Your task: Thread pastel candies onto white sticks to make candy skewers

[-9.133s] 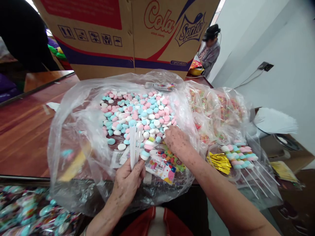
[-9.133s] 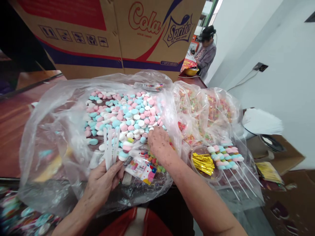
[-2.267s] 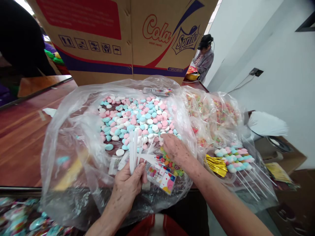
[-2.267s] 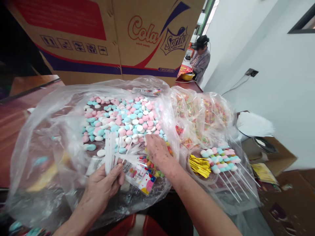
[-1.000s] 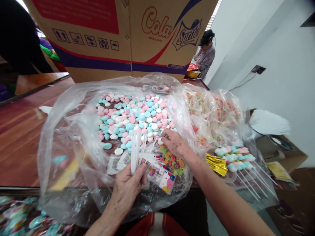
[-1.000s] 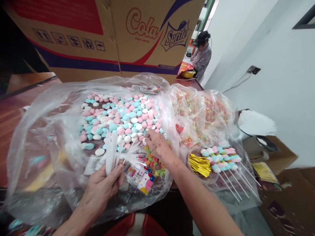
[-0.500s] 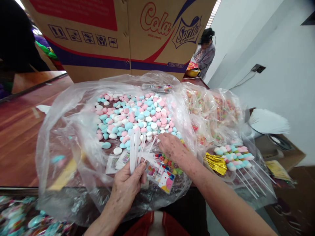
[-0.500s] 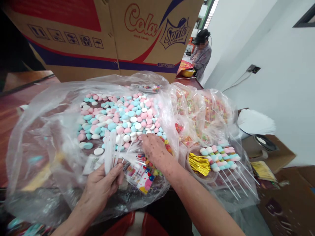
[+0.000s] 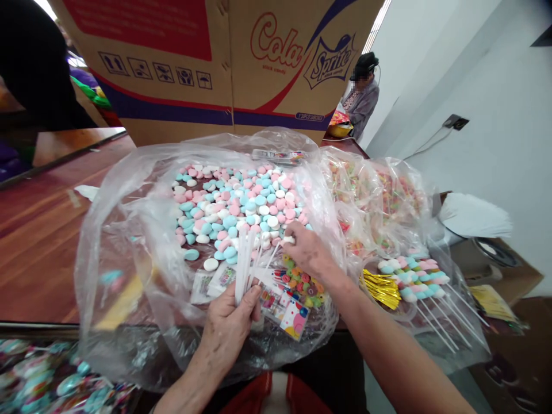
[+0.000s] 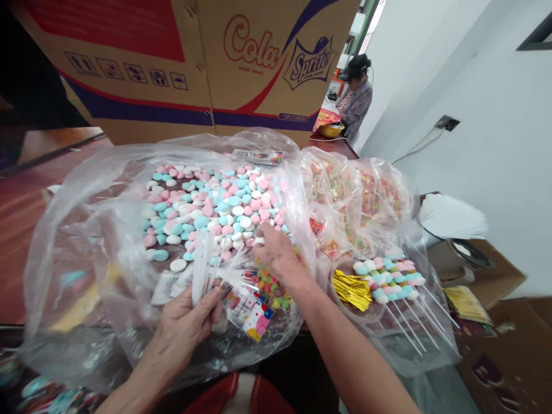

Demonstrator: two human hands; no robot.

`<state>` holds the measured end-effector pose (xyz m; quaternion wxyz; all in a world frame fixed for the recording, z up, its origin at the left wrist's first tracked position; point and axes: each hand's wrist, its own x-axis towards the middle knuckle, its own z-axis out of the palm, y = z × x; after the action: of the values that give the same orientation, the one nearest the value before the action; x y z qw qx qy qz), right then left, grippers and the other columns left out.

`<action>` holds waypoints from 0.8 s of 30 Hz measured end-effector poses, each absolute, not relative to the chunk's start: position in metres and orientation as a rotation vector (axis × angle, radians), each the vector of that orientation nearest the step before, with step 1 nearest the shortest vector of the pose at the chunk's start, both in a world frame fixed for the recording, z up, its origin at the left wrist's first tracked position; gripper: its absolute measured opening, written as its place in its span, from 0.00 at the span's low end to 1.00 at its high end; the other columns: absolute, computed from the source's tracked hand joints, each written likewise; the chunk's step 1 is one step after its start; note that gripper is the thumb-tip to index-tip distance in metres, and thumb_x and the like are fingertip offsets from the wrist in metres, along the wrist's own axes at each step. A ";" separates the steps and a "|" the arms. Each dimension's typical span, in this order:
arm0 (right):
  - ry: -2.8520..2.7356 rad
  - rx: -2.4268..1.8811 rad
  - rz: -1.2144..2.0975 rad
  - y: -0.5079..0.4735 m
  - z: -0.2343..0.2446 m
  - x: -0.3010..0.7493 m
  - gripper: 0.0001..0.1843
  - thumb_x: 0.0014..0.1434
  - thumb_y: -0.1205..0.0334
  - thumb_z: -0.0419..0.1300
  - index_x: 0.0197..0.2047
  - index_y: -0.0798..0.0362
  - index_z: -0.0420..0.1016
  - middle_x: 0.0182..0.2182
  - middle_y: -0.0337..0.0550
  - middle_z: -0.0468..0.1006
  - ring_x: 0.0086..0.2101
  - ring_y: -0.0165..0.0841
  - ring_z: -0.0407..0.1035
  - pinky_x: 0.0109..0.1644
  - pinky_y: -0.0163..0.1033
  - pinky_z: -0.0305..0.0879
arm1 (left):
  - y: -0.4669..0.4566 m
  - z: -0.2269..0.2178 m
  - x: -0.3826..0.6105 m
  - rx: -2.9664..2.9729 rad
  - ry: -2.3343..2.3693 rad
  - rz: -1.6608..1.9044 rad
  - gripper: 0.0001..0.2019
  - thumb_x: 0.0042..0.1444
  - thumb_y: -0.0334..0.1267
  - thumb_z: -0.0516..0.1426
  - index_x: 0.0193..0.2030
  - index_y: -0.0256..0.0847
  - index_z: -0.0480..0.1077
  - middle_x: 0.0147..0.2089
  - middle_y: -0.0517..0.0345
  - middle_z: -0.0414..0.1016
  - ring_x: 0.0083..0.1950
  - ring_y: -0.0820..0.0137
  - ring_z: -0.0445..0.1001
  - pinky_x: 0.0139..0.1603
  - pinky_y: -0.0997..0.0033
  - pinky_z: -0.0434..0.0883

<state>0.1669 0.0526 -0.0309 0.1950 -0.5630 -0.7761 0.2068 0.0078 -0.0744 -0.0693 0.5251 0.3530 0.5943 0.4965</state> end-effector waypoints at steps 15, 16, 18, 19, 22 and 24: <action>-1.109 -0.974 1.680 0.042 -0.020 0.175 0.13 0.43 0.63 0.68 0.36 0.52 0.80 0.26 0.35 0.79 0.30 0.30 0.71 0.39 0.37 0.66 | -0.073 -0.076 0.007 1.110 1.496 1.147 0.17 0.60 0.49 0.57 0.27 0.40 0.70 0.18 0.65 0.64 0.21 0.73 0.58 0.21 0.75 0.54; -1.123 -0.975 1.680 0.042 -0.022 0.176 0.13 0.44 0.63 0.68 0.36 0.51 0.81 0.27 0.36 0.79 0.30 0.31 0.71 0.39 0.37 0.67 | -0.073 -0.077 0.008 1.107 1.496 1.157 0.17 0.60 0.49 0.57 0.26 0.40 0.70 0.18 0.64 0.65 0.21 0.73 0.60 0.22 0.75 0.55; -1.155 -0.971 1.671 0.042 -0.024 0.177 0.14 0.45 0.63 0.67 0.38 0.51 0.82 0.28 0.36 0.80 0.30 0.31 0.72 0.40 0.38 0.67 | -0.072 -0.078 0.008 1.099 1.494 1.174 0.17 0.60 0.49 0.57 0.25 0.41 0.69 0.18 0.64 0.65 0.22 0.72 0.60 0.22 0.75 0.54; -1.171 -0.969 1.661 0.042 -0.025 0.178 0.14 0.45 0.63 0.67 0.38 0.51 0.82 0.28 0.36 0.80 0.31 0.31 0.72 0.41 0.38 0.67 | -0.072 -0.079 0.009 1.098 1.493 1.172 0.17 0.60 0.49 0.57 0.25 0.41 0.68 0.18 0.65 0.64 0.22 0.72 0.59 0.22 0.75 0.53; -1.200 -0.950 1.645 0.043 -0.026 0.178 0.14 0.46 0.63 0.67 0.40 0.50 0.82 0.31 0.37 0.81 0.33 0.32 0.73 0.43 0.39 0.67 | -0.072 -0.077 0.009 1.113 1.504 1.149 0.17 0.60 0.49 0.57 0.25 0.41 0.67 0.18 0.65 0.64 0.22 0.73 0.59 0.22 0.75 0.52; -1.224 -0.928 1.639 0.044 -0.026 0.178 0.14 0.47 0.64 0.66 0.40 0.50 0.83 0.32 0.37 0.82 0.34 0.32 0.73 0.44 0.39 0.67 | -0.071 -0.074 0.009 1.121 1.507 1.136 0.18 0.60 0.49 0.57 0.24 0.41 0.67 0.18 0.66 0.63 0.21 0.73 0.59 0.22 0.75 0.53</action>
<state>0.1785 0.0435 -0.0259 0.4331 -0.3723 -0.4911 0.6577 0.0093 -0.0715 -0.0736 0.4557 0.4547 0.6110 0.4606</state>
